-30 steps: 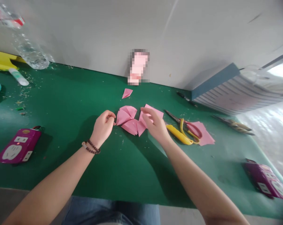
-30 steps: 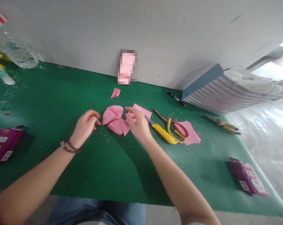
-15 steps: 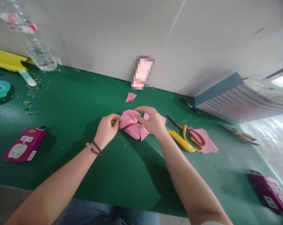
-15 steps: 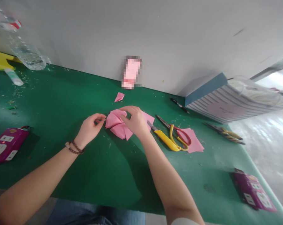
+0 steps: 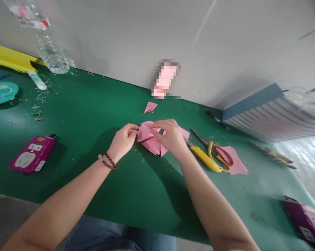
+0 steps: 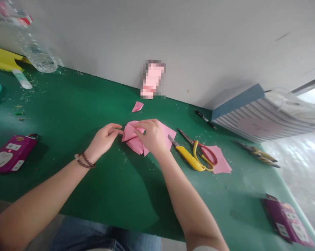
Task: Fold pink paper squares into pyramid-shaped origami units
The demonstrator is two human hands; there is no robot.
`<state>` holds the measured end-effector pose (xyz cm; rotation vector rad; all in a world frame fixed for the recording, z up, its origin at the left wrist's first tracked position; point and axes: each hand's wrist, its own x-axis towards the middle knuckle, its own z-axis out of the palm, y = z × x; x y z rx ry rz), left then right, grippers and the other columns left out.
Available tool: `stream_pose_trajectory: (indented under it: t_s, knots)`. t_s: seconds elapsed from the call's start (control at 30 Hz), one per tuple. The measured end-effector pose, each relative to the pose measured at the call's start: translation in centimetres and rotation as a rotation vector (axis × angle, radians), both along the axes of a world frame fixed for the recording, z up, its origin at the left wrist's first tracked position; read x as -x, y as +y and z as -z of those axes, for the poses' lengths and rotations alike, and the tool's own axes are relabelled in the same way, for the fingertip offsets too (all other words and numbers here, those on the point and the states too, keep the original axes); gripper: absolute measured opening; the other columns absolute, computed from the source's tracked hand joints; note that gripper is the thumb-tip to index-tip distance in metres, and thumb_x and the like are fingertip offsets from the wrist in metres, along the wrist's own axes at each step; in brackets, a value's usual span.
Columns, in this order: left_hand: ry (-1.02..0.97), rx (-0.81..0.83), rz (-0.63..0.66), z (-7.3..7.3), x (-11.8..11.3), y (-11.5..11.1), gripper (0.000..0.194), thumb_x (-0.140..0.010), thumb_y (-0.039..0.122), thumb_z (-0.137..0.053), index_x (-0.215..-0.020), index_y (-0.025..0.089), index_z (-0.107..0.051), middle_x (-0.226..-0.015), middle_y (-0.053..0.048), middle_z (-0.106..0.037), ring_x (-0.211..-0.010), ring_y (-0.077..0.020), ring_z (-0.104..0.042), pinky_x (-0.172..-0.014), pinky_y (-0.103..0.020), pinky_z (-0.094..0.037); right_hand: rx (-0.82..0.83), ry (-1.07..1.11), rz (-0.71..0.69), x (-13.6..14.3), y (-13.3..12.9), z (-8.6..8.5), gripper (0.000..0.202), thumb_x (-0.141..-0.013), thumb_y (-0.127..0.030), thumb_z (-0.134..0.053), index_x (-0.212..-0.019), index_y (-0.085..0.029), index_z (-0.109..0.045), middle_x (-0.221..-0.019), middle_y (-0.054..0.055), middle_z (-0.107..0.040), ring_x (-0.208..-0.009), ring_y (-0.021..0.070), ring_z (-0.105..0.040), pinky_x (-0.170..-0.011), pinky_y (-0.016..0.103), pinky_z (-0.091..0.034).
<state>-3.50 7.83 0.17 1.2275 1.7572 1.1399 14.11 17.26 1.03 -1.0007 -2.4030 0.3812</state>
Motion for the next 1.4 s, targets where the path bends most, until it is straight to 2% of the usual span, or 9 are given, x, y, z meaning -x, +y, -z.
stream_pose_trajectory:
  t_s: [0.07, 0.23, 0.3, 0.6, 0.7, 0.83, 1.0, 1.27, 1.4]
  knots:
    - [-0.044, -0.002, 0.001, 0.0, 0.0, 0.0, 0.021, -0.088, 0.014, -0.046, -0.1, 0.02, -0.062, -0.097, -0.002, -0.076, -0.065, -0.0142, -0.066, -0.06, -0.027, -0.05, -0.016, 0.001, 0.005, 0.0, 0.1, 0.1, 0.013, -0.086, -0.03, -0.064, -0.091, -0.028, -0.076, -0.102, 0.004, -0.074, -0.101, 0.029, -0.06, -0.09, 0.049, -0.049]
    - [-0.129, -0.004, -0.004, 0.1, 0.0, 0.0, 0.02, -0.088, 0.014, -0.046, -0.097, 0.02, -0.063, -0.098, -0.004, -0.075, -0.087, -0.0172, -0.07, -0.07, -0.027, -0.053, -0.018, -0.004, 0.006, -0.1, 0.3, 0.4, 0.013, -0.085, -0.029, -0.065, -0.09, -0.03, -0.077, -0.102, 0.003, -0.074, -0.101, 0.0295, -0.06, -0.088, 0.05, -0.051]
    - [-0.161, 0.01, -0.003, 0.3, -0.1, 0.1, 0.02, -0.087, 0.014, -0.046, -0.096, 0.019, -0.063, -0.097, -0.005, -0.075, -0.09, -0.0178, -0.071, -0.07, -0.026, -0.054, -0.02, -0.015, 0.001, -0.1, 0.3, 0.5, 0.014, -0.085, -0.028, -0.065, -0.091, -0.03, -0.078, -0.102, 0.004, -0.073, -0.1, 0.0295, -0.059, -0.087, 0.05, -0.051]
    - [-0.179, 0.081, -0.032, 0.2, -0.2, 0.1, 0.011, -0.087, 0.017, -0.048, -0.092, 0.018, -0.058, -0.091, -0.006, -0.069, -0.074, -0.0185, -0.073, -0.054, -0.025, -0.053, 0.035, -0.043, -0.067, 0.1, -0.3, 0.0, 0.013, -0.085, -0.028, -0.066, -0.089, -0.031, -0.078, -0.098, 0.004, -0.074, -0.096, 0.0286, -0.059, -0.081, 0.047, -0.053]
    - [-0.139, 0.066, -0.031, 0.1, -0.1, 0.1, 0.011, -0.087, 0.018, -0.048, -0.091, 0.019, -0.058, -0.091, -0.005, -0.068, -0.075, -0.0179, -0.072, -0.056, -0.025, -0.052, 0.031, 0.043, -0.011, -0.1, 0.2, -0.1, 0.016, -0.087, -0.029, -0.063, -0.096, -0.03, -0.076, -0.101, 0.004, -0.073, -0.099, 0.0271, -0.061, -0.088, 0.047, -0.051]
    - [-0.092, 0.048, -0.022, 0.0, -0.1, 0.0, 0.012, -0.086, 0.019, -0.049, -0.092, 0.019, -0.059, -0.09, -0.003, -0.068, -0.072, -0.0163, -0.07, -0.059, -0.026, -0.051, 0.018, 0.069, 0.12, -0.4, 1.5, 0.8, 0.02, -0.086, -0.027, -0.061, -0.101, -0.025, -0.073, -0.111, 0.007, -0.07, -0.109, 0.0279, -0.06, -0.097, 0.05, -0.046]
    - [-0.036, 0.035, -0.026, 0.0, -0.2, -0.1, 0.013, -0.085, 0.021, -0.05, -0.093, 0.02, -0.059, -0.087, -0.003, -0.067, -0.071, -0.0167, -0.067, -0.061, -0.027, -0.05, 0.066, 0.014, 0.112, 0.3, 2.2, 1.9, 0.026, -0.086, -0.029, -0.06, -0.11, -0.027, -0.07, -0.122, 0.008, -0.064, -0.116, 0.0264, -0.058, -0.098, 0.047, -0.048]
    - [0.012, -0.001, -0.025, 0.4, -0.1, 0.0, 0.016, -0.085, 0.024, -0.047, -0.095, 0.02, -0.059, -0.085, -0.002, -0.064, -0.07, -0.0166, -0.064, -0.063, -0.028, -0.049, 0.144, -0.102, 0.098, 1.2, 2.2, 1.2, 0.026, -0.088, -0.027, -0.059, -0.111, -0.028, -0.071, -0.128, 0.008, -0.06, -0.118, 0.0259, -0.056, -0.096, 0.042, -0.049]
    - [0.014, -0.004, -0.013, 0.4, -0.2, 0.0, 0.018, -0.085, 0.026, -0.048, -0.096, 0.019, -0.06, -0.086, -0.003, -0.065, -0.071, -0.0168, -0.064, -0.063, -0.029, -0.049, 0.165, -0.135, 0.095, 1.1, 2.2, 0.9, 0.024, -0.088, -0.023, -0.055, -0.106, -0.027, -0.071, -0.118, 0.005, -0.066, -0.108, 0.0225, -0.06, -0.089, 0.035, -0.049]
